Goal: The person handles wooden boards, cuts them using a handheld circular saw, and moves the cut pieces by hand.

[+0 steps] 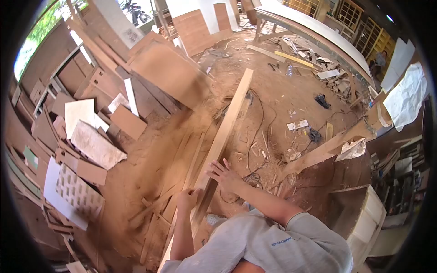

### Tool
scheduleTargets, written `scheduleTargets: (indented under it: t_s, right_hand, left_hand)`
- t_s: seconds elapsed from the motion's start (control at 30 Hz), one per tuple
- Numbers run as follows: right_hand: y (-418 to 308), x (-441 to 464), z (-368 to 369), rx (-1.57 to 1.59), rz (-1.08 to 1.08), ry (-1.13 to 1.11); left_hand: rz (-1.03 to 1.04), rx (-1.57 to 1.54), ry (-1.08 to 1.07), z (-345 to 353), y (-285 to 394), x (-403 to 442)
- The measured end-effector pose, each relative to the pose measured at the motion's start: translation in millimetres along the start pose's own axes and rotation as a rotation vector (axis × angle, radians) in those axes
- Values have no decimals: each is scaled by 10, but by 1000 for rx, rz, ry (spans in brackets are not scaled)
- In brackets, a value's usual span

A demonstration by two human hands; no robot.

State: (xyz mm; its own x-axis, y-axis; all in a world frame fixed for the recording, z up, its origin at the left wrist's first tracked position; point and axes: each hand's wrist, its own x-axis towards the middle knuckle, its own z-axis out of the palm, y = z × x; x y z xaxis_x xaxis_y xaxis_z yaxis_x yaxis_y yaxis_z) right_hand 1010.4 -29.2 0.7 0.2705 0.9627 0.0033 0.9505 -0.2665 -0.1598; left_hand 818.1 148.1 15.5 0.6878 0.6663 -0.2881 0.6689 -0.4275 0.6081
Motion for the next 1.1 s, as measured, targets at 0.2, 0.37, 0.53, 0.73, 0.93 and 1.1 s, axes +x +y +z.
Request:
scheduleTargets:
  t_s: [0.2, 0.37, 0.53, 0.73, 0.93, 1.1]
  right_hand:
    - [860, -105, -184, 76, 9, 44]
    - [1985, -416, -436, 276, 69, 115]
    - [3056, -713, -656, 345, 145, 122]
    - [4090, -486, -935, 452, 201, 190]
    - [5150, 288, -1348, 420, 110, 262]
    - [6187, 1326, -1502, 404, 45, 310]
  left_hand:
    - [-37, 4, 113, 329, 693, 348]
    - [-134, 138, 195, 713, 1499, 800]
    - [-167, 135, 232, 1033, 2245, 1295]
    - [-29, 44, 315, 1348, 3251, 1976]
    - [203, -6, 461, 1952, 4389, 3197]
    - [257, -104, 440, 2452, 5280, 4514]
